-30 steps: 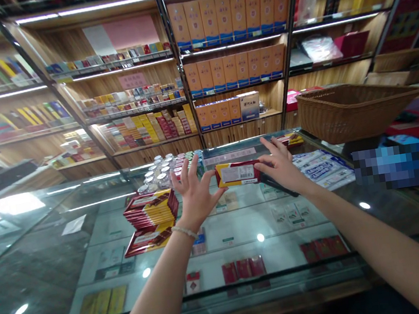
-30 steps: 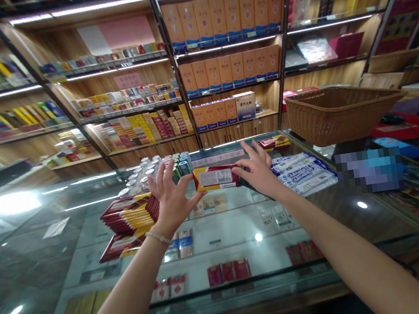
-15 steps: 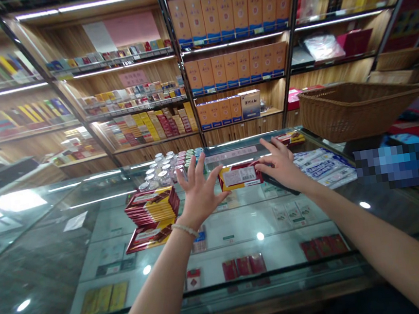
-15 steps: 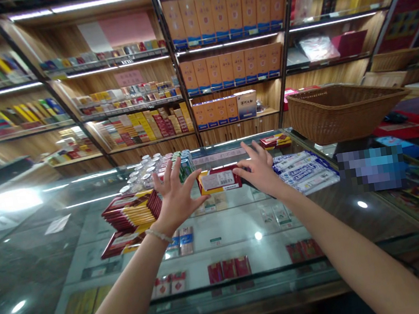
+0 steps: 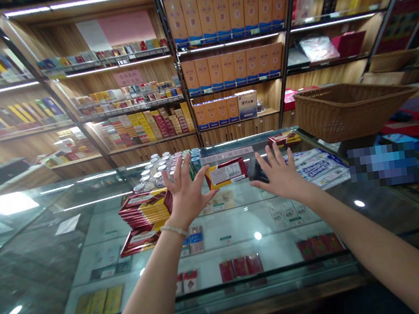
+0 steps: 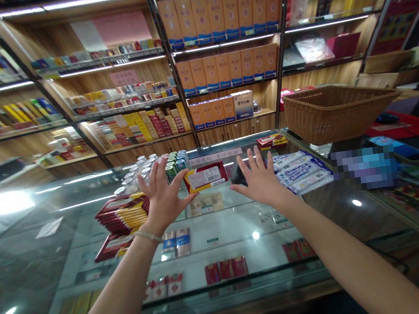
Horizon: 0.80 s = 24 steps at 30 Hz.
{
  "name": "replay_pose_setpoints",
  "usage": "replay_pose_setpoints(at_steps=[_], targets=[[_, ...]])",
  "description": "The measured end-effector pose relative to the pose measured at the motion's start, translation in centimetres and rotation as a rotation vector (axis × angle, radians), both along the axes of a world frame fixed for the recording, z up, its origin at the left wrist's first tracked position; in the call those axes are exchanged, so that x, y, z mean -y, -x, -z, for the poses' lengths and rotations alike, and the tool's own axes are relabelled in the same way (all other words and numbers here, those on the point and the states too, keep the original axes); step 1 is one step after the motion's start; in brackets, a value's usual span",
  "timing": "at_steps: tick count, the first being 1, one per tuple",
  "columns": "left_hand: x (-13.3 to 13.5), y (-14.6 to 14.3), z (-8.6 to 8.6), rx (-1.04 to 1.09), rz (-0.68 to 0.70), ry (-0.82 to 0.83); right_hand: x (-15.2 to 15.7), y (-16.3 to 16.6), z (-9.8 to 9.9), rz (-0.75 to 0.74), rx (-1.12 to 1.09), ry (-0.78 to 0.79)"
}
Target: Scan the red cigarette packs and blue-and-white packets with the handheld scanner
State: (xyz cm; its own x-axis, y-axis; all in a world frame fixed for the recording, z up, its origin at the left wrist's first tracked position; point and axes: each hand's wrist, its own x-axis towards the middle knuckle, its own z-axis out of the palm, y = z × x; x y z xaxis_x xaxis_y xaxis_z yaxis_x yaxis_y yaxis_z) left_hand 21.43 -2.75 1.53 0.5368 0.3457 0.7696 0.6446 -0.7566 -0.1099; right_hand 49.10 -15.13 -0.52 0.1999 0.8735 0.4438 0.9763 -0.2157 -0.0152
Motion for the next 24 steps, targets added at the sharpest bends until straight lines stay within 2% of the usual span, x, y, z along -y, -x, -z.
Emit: replay_pose_setpoints(at_steps=[5, 11, 17, 24], targets=[[-0.2, 0.0, 0.1, -0.007, -0.008, 0.032, -0.1, -0.1, 1.4, 0.056, 0.022, 0.103], [-0.1, 0.0, 0.1, -0.046, -0.031, 0.036, -0.4, -0.4, 2.0, 0.077, -0.011, 0.168], [-0.5, 0.1, 0.2, -0.013, -0.013, 0.047, -0.4, -0.3, 1.2, 0.039, -0.019, 0.198], [-0.5, 0.0, 0.3, -0.012, -0.02, 0.037, -0.4, 0.7, 0.1, 0.111, -0.1, 0.236]])
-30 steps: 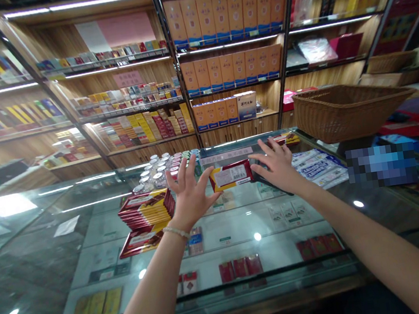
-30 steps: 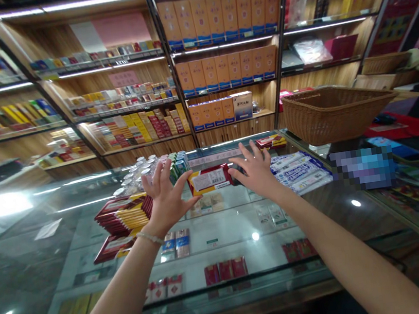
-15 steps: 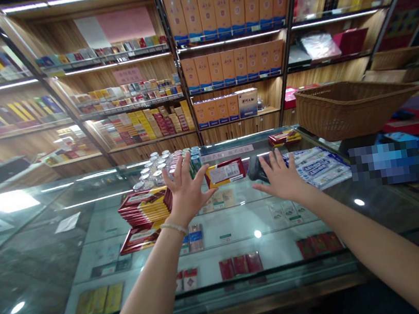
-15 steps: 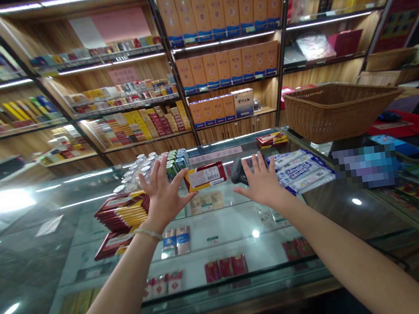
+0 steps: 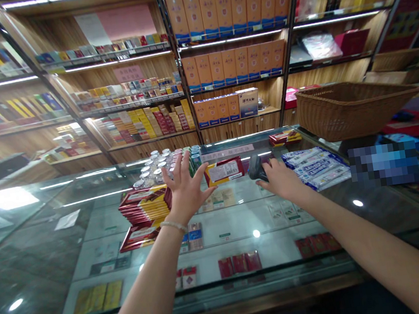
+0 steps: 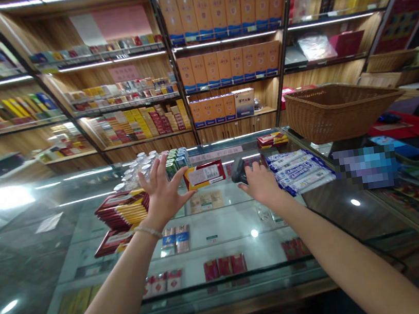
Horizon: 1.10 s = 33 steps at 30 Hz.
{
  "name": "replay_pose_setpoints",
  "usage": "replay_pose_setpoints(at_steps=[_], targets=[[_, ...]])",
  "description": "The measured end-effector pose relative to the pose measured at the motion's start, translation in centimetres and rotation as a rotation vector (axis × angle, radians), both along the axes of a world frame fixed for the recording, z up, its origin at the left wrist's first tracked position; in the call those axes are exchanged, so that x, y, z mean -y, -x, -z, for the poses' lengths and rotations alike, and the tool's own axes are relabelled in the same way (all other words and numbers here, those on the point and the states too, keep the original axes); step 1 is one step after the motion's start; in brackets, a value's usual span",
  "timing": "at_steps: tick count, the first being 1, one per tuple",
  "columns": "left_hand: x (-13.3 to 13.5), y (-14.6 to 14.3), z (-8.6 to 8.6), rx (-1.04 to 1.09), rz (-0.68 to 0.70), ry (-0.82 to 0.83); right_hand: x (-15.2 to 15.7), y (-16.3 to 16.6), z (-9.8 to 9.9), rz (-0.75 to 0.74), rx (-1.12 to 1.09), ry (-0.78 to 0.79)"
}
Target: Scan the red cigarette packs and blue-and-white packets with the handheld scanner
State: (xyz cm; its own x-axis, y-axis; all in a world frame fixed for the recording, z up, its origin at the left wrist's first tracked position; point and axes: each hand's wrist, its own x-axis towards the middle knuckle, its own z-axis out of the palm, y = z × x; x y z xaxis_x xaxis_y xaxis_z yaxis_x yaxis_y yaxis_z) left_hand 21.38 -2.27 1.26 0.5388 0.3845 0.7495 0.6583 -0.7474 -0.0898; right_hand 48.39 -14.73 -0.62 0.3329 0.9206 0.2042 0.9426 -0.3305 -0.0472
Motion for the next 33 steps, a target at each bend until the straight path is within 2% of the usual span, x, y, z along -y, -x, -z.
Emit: replay_pose_setpoints(at_steps=[9, 15, 19, 26, 33], targets=[[0.0, 0.1, 0.1, -0.011, -0.009, 0.012, -0.3, 0.3, -0.2, 0.084, -0.032, 0.043], [0.1, 0.2, -0.2, -0.042, -0.073, 0.03, 0.2, -0.7, -1.0, 0.108, -0.117, 0.058], [0.0, 0.3, -0.5, -0.025, -0.103, 0.057, 0.6, -1.3, -2.1, 0.097, -0.213, -0.033], [-0.2, 0.1, -0.6, -0.029, -0.145, 0.062, 1.4, -0.7, -3.7, -0.086, -0.398, -0.301], [-0.4, -0.1, -0.6, -0.018, -0.169, 0.066, 1.9, 1.3, -3.3, -0.268, -0.439, -0.355]])
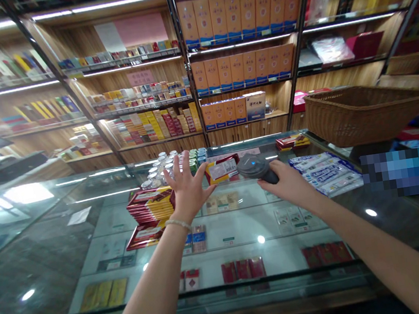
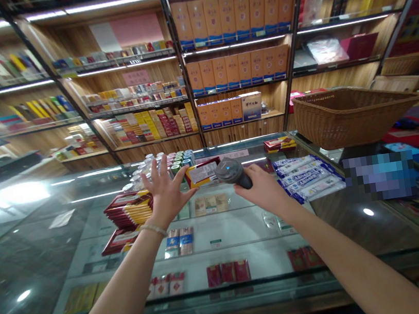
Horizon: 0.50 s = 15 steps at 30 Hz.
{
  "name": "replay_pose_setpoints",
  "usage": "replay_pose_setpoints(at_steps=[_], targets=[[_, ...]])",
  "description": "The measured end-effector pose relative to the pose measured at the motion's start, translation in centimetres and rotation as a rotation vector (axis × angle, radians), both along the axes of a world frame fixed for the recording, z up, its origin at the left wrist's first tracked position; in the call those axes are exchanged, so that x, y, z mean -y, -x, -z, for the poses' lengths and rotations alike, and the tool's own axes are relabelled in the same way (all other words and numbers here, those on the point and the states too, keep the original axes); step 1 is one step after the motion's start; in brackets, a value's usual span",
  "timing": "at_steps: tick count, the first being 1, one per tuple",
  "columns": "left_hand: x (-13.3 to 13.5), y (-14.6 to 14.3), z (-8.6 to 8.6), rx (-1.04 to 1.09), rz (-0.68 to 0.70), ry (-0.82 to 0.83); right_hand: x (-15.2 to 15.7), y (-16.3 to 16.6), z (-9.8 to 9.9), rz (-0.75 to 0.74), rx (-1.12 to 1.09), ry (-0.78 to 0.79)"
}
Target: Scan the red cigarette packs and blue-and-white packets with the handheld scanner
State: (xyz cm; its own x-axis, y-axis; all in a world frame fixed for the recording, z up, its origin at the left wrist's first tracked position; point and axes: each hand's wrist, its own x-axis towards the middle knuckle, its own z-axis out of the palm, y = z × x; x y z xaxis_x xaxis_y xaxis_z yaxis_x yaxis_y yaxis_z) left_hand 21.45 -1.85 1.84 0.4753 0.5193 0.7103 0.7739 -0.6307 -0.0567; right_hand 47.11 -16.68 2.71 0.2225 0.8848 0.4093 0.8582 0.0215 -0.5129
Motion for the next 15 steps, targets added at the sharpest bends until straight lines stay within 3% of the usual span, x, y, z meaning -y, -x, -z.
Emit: replay_pose_setpoints(at_steps=[15], targets=[[-0.56, -0.04, 0.41, 0.005, -0.007, -0.003, 0.8, 1.14, -0.63, -0.028, 0.054, 0.085]])
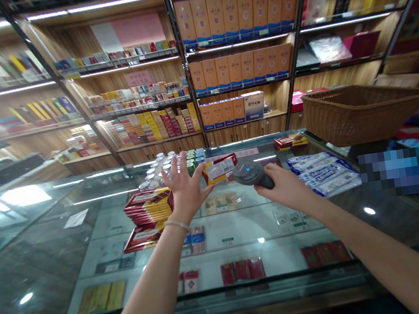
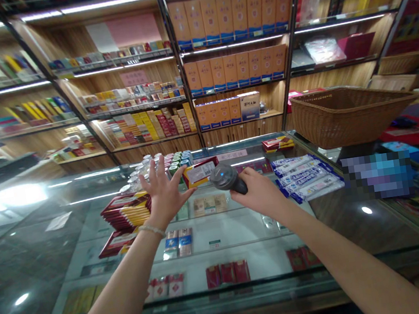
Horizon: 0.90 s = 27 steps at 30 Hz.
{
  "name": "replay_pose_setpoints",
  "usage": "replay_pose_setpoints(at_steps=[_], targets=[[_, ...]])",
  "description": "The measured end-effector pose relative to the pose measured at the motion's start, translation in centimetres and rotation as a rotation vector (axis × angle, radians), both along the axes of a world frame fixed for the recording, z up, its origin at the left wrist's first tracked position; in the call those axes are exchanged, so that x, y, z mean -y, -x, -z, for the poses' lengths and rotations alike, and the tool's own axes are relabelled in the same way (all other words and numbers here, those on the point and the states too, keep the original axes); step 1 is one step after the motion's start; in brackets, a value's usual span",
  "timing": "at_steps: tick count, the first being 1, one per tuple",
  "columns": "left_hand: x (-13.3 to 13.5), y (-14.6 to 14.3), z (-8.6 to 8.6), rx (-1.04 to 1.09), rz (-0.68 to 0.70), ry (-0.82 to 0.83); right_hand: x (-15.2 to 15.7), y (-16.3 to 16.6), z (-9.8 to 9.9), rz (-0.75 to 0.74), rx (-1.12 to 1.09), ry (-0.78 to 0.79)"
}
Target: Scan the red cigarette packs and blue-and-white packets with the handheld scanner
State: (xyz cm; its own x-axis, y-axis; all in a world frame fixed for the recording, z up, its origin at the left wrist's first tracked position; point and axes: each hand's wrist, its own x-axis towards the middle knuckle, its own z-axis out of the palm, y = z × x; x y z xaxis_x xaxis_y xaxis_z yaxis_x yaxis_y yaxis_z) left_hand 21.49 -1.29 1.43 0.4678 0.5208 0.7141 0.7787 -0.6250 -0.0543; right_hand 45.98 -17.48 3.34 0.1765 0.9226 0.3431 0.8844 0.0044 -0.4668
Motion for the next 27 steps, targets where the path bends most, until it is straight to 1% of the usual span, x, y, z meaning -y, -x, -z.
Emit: replay_pose_setpoints(at_steps=[6, 14, 18, 20, 25, 27], targets=[[0.1, 0.0, -0.1, 0.015, 0.01, 0.021, 0.2, 0.3, -0.3, 0.01, -0.023, 0.016], [0.6, -0.2, -0.5, -0.002, -0.007, 0.026, 0.0, 0.0, 0.2, 0.0, 0.001, -0.003], [0.6, -0.2, -0.5, -0.002, -0.004, 0.02, 0.0, 0.0, 0.1, 0.003, 0.029, -0.009], [0.5, -0.1, -0.4, 0.001, 0.003, 0.019, 0.2, 0.0, 0.0, 0.029, 0.063, -0.005], [0.6, -0.1, -0.5, -0.01, 0.003, 0.006, 0.3, -0.4, -0.4, 0.187, 0.214, 0.024], [0.7, -0.1, -0.6, -0.015, 0.001, 0.008, 0.2, -0.8, -0.4, 0.227, 0.269, 0.029]])
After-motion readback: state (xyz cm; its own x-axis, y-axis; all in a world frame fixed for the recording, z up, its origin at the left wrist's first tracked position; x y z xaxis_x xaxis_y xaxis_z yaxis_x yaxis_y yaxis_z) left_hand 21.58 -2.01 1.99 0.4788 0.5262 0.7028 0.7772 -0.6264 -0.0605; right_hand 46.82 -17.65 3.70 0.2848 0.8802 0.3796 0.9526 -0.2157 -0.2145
